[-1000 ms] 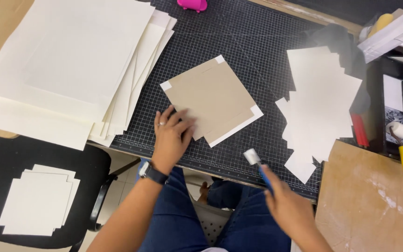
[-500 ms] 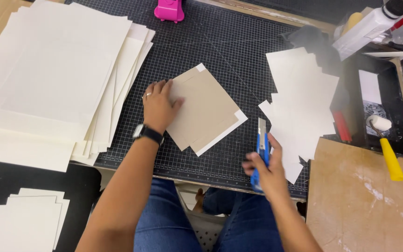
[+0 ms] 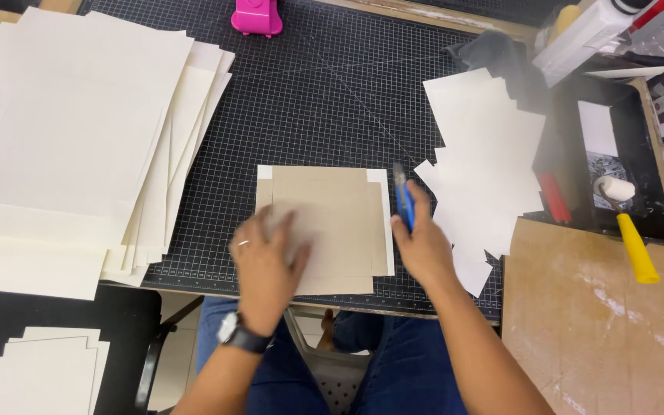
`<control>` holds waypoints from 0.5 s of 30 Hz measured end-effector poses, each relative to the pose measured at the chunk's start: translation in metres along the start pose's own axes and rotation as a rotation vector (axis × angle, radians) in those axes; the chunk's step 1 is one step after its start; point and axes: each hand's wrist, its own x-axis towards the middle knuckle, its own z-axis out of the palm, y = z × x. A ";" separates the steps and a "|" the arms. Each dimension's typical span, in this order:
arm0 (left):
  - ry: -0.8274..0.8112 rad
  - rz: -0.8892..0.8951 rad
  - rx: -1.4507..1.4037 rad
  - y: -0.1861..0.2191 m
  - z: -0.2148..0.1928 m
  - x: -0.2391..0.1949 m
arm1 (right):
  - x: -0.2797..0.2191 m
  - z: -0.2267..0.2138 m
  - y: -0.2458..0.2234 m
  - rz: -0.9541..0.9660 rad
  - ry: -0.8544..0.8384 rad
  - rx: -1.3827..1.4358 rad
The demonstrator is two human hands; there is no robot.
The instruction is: Trimming excess paper from cardboard sheets using a utility knife on a cutting mat.
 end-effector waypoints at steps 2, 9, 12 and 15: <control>0.000 0.082 -0.056 0.021 0.021 0.011 | -0.004 0.005 0.003 0.014 -0.063 -0.070; -0.039 0.289 -0.045 0.048 0.098 0.017 | 0.002 0.016 0.017 -0.015 -0.169 -0.305; -0.001 0.289 -0.047 0.048 0.100 0.017 | 0.008 0.018 0.021 -0.047 -0.157 -0.308; 0.009 0.293 -0.050 0.047 0.100 0.014 | 0.006 0.018 0.019 -0.045 -0.168 -0.299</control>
